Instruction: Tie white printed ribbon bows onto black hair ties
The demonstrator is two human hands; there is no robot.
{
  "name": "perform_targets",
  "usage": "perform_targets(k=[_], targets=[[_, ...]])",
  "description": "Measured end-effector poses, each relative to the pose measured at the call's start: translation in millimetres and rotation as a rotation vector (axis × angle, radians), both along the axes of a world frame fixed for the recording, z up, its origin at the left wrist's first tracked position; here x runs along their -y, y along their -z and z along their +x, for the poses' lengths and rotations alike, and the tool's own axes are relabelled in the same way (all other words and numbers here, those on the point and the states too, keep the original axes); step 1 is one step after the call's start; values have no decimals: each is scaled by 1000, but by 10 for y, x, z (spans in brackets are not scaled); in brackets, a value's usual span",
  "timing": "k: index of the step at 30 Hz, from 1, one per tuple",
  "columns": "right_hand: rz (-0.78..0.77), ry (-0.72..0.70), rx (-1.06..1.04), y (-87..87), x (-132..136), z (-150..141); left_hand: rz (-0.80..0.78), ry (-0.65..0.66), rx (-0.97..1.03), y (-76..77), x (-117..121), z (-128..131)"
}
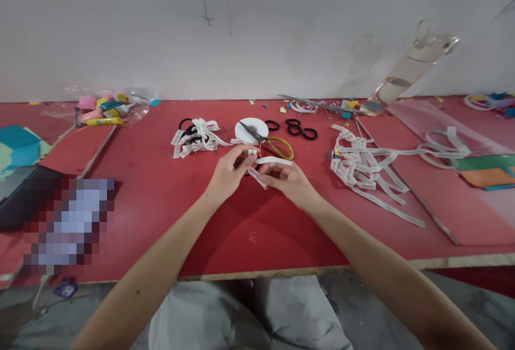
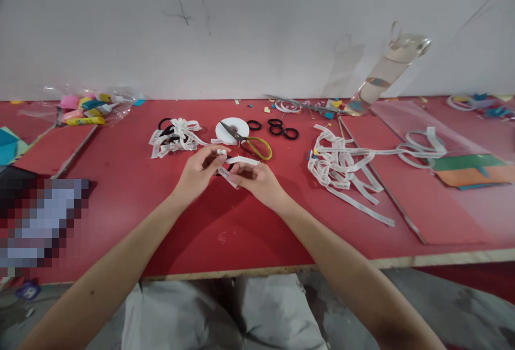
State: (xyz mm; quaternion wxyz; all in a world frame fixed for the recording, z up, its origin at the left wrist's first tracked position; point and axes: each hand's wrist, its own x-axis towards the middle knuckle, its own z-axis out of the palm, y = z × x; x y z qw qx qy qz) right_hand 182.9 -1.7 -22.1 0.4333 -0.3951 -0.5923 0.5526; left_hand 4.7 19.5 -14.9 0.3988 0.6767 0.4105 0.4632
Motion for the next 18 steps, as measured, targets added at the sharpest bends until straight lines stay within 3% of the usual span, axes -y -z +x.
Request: perform_targets(k=[11,18], targets=[[36,17,55,-45,7,18,71,-56,-62,-27,-60,-86],[165,101,155,2,0,14,-40,-7,-4,-63,15,-26]])
